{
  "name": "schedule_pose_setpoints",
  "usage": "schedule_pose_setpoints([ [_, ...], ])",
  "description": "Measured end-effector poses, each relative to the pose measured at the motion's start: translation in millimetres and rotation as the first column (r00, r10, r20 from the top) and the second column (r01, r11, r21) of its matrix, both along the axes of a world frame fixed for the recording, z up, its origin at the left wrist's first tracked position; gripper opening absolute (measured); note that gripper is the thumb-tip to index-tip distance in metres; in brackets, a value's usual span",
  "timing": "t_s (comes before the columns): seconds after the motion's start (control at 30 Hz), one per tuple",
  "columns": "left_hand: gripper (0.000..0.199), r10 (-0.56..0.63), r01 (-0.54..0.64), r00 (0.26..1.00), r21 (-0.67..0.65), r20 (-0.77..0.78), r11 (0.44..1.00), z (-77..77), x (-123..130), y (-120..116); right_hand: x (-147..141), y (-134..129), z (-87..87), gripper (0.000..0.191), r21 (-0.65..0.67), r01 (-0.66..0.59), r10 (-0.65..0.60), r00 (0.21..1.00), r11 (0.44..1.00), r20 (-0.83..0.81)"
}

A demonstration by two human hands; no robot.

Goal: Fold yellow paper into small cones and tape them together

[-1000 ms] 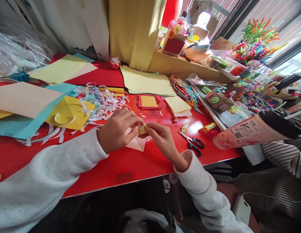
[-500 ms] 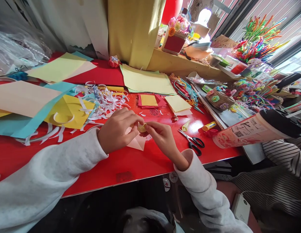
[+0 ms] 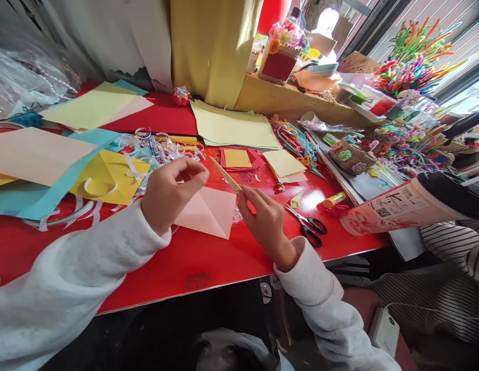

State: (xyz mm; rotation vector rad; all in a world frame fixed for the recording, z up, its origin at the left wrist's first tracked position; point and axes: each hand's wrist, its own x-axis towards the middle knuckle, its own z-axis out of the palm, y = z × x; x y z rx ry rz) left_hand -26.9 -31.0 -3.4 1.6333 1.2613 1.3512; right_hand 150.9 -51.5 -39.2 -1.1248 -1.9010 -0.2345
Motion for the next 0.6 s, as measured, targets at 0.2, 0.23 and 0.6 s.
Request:
schedule_pose_setpoints([
  [0.2, 0.022, -0.221, 0.196, 0.973, -0.265, -0.066, 0.944, -2.7, 11, -7, 2, 1, -1.7, 0.033, 0.109, -0.034, 0.014, 0.983, 0.993, 0.182],
  [0.23, 0.024, -0.215, 0.193, 0.975, -0.291, -0.047, 0.937, -2.5, 12, -8, 2, 0, -1.7, 0.034, 0.116, -0.042, 0.018, 0.98, 0.992, 0.2],
  [0.6, 0.02, -0.207, 0.253, 0.967, -0.457, 0.149, 0.853, 0.2, 14, -10, -3, -1, -1.3, 0.027, 0.225, -0.045, -0.025, 0.954, 0.973, 0.299],
])
